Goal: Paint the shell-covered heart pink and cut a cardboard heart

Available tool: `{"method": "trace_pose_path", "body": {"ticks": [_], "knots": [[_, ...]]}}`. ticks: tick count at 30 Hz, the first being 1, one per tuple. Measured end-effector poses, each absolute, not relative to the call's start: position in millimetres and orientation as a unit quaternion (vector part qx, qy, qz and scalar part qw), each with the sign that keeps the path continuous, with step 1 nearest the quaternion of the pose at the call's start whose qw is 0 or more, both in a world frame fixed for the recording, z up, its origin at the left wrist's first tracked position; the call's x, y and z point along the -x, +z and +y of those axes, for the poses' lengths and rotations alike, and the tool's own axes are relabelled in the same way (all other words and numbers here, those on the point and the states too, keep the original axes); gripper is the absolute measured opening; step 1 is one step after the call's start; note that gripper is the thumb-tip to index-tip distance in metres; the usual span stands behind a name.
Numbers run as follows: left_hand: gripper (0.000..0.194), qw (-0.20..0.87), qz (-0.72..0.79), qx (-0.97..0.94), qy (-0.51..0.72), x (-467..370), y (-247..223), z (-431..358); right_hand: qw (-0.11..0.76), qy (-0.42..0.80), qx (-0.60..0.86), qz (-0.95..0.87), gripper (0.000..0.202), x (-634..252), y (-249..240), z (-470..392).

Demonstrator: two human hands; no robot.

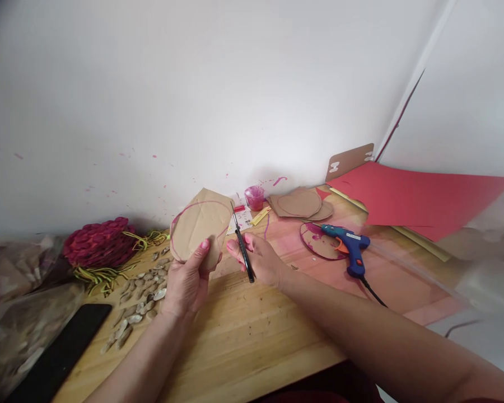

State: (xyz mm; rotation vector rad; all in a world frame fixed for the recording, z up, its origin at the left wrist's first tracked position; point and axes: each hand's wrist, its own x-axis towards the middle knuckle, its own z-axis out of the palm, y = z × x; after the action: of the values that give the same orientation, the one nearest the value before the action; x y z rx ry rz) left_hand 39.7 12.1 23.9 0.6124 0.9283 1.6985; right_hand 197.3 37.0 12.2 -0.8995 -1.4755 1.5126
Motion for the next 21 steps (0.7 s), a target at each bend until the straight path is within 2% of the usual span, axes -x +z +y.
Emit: {"method": "trace_pose_path", "body": {"ticks": [5, 12, 21], "knots": [[0.068, 0.556, 0.385, -0.241, 0.696, -48.3, 26.6, 3.8, 0.408, 0.592, 0.356, -0.597, 0.054, -197.8, 11.7, 36.9], [0.054, 0.565, 0.379, -0.254, 0.687, -52.4, 28.9, -1.3, 0.414, 0.589, 0.352, -0.599, 0.051, -198.1, 11.4, 36.2], [0.07, 0.565, 0.383, -0.268, 0.68, -56.1, 28.0, -3.1, 0.426, 0.561, 0.356, -0.615, 0.051, -198.9, 18.5, 32.5]]}}
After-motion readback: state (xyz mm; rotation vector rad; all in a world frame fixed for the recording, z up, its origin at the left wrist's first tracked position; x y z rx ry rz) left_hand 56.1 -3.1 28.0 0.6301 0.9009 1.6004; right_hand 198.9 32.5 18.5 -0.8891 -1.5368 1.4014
